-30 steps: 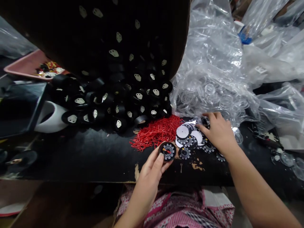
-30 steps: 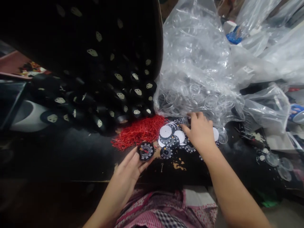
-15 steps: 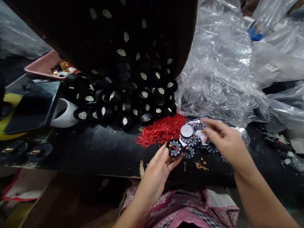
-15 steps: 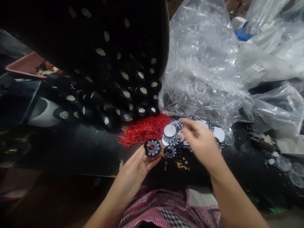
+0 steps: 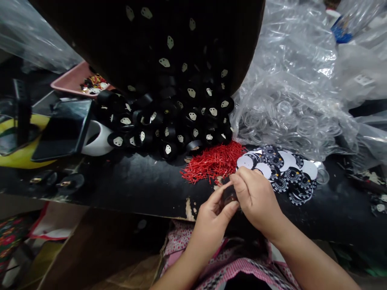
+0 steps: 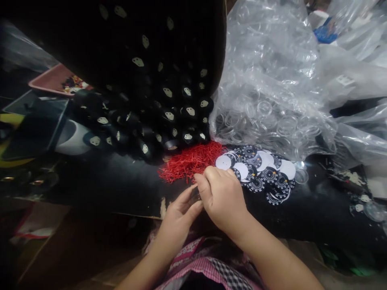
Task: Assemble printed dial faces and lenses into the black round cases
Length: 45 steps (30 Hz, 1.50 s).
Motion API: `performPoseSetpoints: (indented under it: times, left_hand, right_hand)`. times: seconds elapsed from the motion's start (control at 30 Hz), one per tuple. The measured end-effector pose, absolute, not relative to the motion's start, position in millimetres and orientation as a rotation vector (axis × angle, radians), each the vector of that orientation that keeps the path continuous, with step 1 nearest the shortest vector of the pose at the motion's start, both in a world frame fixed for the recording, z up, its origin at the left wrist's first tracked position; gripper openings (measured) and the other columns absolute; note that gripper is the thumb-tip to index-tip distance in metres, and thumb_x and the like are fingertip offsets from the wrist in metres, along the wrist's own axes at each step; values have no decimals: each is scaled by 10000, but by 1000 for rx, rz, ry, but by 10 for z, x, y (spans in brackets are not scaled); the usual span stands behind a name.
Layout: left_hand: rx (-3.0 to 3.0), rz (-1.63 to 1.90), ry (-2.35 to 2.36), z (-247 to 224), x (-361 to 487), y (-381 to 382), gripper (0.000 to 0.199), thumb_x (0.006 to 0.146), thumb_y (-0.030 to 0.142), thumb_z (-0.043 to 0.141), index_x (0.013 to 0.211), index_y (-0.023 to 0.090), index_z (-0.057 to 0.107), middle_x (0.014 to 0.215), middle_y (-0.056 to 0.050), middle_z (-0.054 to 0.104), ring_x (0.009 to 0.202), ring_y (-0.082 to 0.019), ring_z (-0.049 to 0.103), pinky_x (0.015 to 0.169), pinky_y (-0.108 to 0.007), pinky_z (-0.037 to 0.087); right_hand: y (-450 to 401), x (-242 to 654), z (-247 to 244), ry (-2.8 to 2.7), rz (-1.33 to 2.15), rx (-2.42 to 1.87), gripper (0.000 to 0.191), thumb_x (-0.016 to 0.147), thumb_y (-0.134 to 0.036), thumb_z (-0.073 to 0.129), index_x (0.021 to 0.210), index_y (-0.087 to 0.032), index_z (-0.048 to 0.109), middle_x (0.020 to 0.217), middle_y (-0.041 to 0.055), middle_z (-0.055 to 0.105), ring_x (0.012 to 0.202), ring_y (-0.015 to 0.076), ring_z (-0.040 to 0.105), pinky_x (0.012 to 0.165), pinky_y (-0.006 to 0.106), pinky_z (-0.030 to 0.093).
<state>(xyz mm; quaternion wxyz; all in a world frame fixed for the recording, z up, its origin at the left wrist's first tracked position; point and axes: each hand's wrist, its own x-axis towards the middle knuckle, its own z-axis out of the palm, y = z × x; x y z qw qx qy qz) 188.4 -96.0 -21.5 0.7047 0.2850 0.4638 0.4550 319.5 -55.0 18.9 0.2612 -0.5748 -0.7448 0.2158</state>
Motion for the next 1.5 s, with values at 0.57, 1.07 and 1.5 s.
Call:
performPoseSetpoints:
  times: [0.57,1.07,1.5]
  left_hand:
    - [1378,979,2108,-357,451,-1396,371,889,394,623,1234,261,645,1292,-106,667,1268,-306,553,1139,-489,347]
    - [802,1354,1609,-383,709,-195,592,766,419,771,1318,304,587,1156,-39,660,992,-207,640,880,-314,537]
    - [271,1222,904,-140,1654,-846,298,891,457,672,1050,210,719,1051,-77,777,993,-210,729,866,-299,583]
  right_hand:
    - [-531,2954,172,-2214,1114,-1241,193,977,-257,542,819,-223,647,798,-11,719,720,168,597,725,322,391]
    - [-176,3731,-23,-2452,125,-1871,322,930,-330,617,1209,-186,690,1148,140,683,976,320,616,809,454,437]
    - [-468,3461,254,-2049,1227,-1509,241,916,-139,537,1124,-224,627,1076,37,723,963,186,672,841,344,513]
